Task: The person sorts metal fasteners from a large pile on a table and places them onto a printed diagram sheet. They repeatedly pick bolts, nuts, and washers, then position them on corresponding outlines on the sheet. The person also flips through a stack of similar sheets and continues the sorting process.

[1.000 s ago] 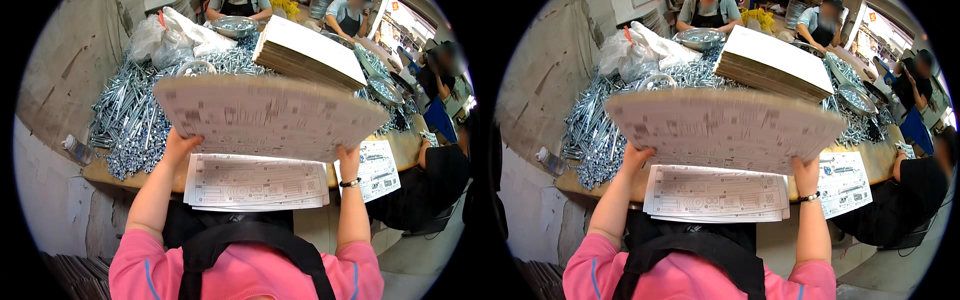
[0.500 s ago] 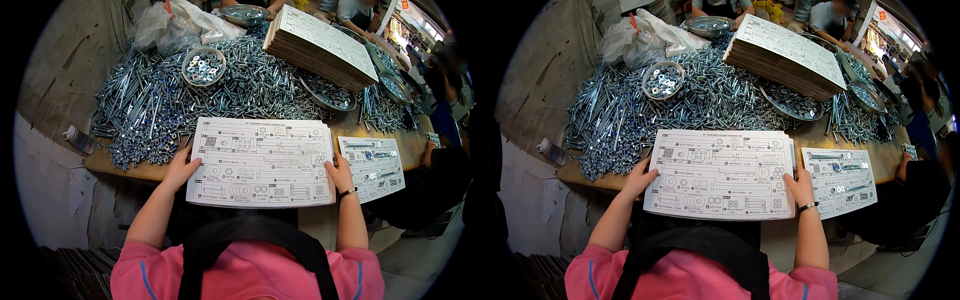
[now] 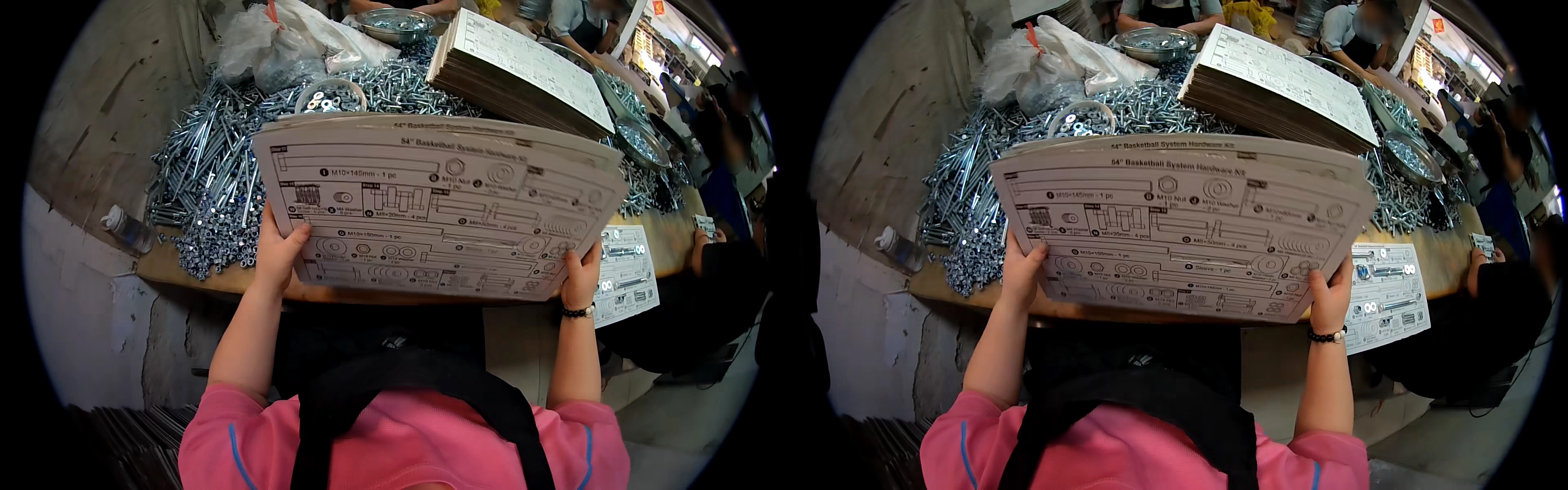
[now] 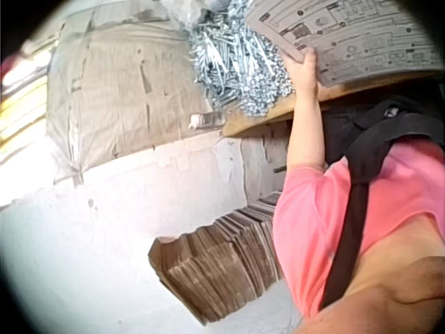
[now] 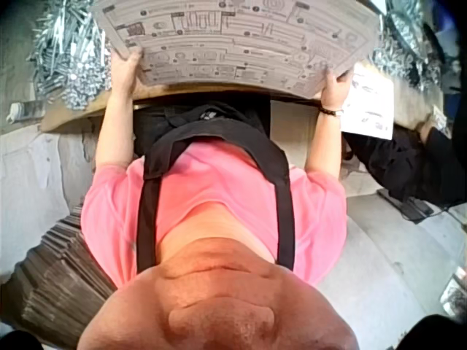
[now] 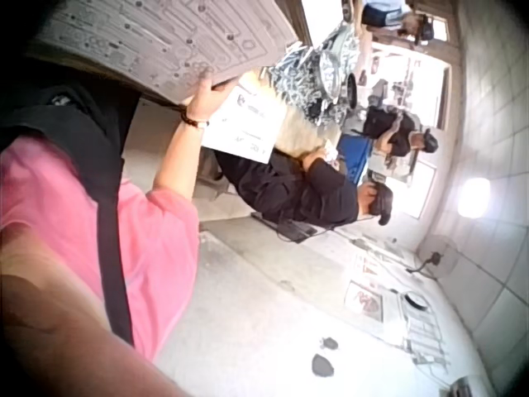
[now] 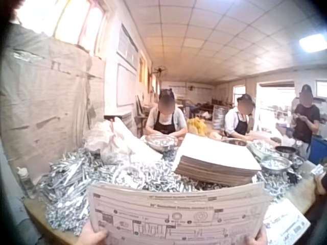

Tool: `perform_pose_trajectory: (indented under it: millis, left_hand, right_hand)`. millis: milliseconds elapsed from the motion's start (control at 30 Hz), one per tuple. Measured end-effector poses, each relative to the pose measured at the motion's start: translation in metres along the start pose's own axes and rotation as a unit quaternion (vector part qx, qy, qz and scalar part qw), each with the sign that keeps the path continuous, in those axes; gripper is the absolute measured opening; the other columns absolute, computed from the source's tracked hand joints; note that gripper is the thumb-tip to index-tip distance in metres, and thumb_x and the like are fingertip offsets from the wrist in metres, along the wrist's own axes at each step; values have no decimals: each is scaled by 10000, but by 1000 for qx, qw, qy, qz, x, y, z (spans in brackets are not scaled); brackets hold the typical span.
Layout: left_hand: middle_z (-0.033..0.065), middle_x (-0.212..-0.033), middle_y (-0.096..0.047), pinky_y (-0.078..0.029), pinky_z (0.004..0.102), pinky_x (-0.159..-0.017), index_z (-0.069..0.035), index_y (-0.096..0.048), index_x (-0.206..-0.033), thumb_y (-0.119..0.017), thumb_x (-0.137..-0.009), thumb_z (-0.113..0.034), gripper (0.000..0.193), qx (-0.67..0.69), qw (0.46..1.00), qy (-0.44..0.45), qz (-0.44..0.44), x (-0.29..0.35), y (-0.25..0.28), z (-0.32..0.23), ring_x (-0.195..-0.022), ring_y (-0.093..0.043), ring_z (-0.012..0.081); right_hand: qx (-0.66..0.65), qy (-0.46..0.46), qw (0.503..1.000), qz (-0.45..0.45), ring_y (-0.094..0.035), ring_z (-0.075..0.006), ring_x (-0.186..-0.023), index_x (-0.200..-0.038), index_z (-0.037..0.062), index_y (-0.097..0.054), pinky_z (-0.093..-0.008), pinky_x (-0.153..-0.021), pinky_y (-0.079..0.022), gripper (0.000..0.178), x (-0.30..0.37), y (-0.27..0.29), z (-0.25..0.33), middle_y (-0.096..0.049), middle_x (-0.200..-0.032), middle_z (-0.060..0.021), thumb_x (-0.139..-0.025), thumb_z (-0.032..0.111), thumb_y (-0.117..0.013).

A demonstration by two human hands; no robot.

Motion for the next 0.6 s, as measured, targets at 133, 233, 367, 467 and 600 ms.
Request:
perform_pose_trajectory:
  millis: [133,233,367,467,600]
  left_hand:
    - [72,-1152,-492,-400,335,-895,-49,-316,-1262,-800,-631,-260,822,6,997,-80,12,2,19,23,-1056,-486,199]
    - [63,-1150,-496,-401,327,-890,-58,-325,-1256,-834,-579,-317,885,31,997,-69,7,10,28,34,-1050,-486,186]
    - [56,-1201,-477,-355,343,-934,-30,-346,-1266,-825,-571,-397,920,36,998,-20,40,20,26,61,-1110,-446,191]
    - [66,-1143,-510,-380,324,-899,-6,-390,-1215,-771,-670,-353,750,26,999,-27,25,29,24,61,-1051,-478,177]
    - [92,-1103,-521,-391,316,-882,12,-368,-1210,-676,-773,-342,641,-88,994,-26,54,39,13,35,-1005,-489,165]
  right_hand:
    - [40,18,999,-25,-443,-197,-1073,-1265,-13,-302,-331,-928,-341,815,6,4,-26,-457,-1176,-100,-700,398,-722]
    - [9,13,1000,-8,-450,-202,-1047,-1279,-10,-280,-330,-911,-352,901,14,2,-40,-455,-1174,-97,-661,455,-741]
    - [78,-38,996,-3,-404,-205,-1109,-1260,-12,-353,-354,-918,-337,829,27,24,-88,-416,-1245,-104,-745,599,-574]
    - [104,-44,992,53,-410,-203,-1103,-1260,-25,-355,-349,-917,-339,779,30,20,-83,-422,-1248,-114,-795,571,-539]
    - [144,-13,989,-3,-518,-156,-889,-1201,-28,-409,-286,-784,-427,579,29,2,-24,-558,-1022,-103,-860,422,-541]
Point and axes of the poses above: each hand's wrist, its own x-axis away from the middle knuckle, its own y-axis out of the back of the hand, z = x × y, the point moved 9 cm from there along -x, towards the middle knuckle
